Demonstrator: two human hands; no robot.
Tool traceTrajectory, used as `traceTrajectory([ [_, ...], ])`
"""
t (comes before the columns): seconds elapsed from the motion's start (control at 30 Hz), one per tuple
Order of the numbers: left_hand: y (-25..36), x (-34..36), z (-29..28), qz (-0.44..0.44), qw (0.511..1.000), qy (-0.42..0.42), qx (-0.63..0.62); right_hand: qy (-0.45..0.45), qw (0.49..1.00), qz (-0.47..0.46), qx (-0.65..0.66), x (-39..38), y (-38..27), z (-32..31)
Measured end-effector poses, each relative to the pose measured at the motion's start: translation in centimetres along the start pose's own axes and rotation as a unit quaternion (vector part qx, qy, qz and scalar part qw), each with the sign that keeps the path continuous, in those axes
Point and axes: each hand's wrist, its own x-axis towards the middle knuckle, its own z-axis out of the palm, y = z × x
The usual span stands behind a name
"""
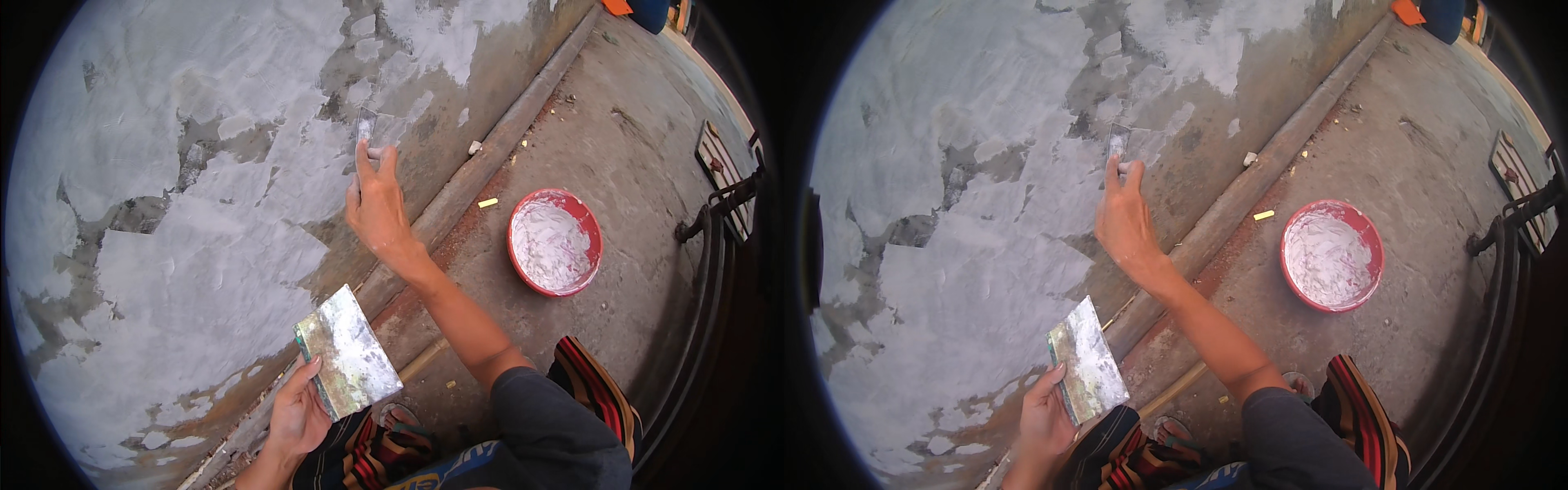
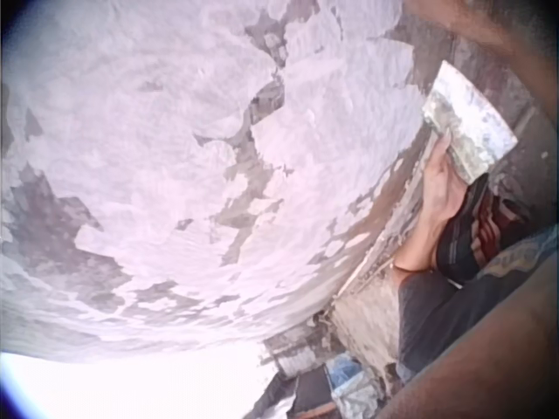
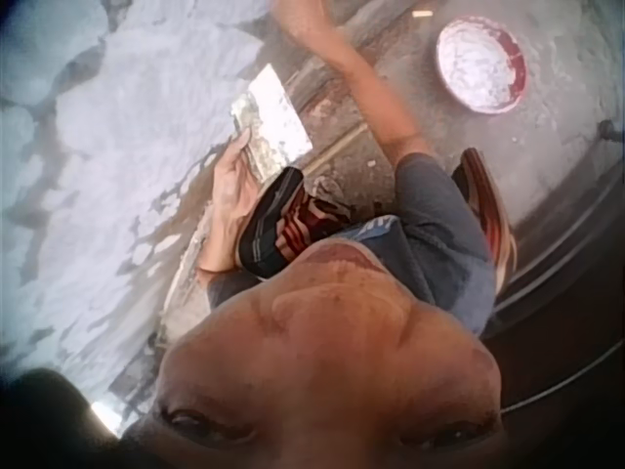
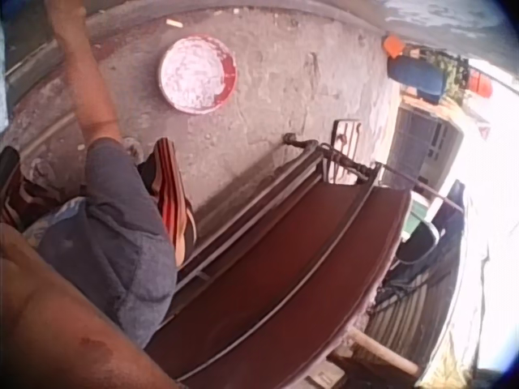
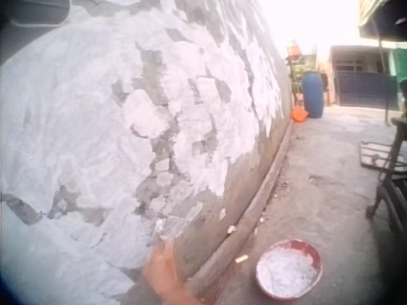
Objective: The person applies plaster to a wall using a trowel and a smaller tool. They repeatedly scoop plaster from a red bucket, transfer it to the trowel, and spread it onto the wall surface.
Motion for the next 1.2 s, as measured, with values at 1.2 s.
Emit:
traceTrajectory([
  [1.2, -0.2, 0.0, -0.4, 0.004, 1.000, 0.000, 0.005, 0.031, 0.999, 0.009, -0.001, 3.5, 2.9, -5.8],
])
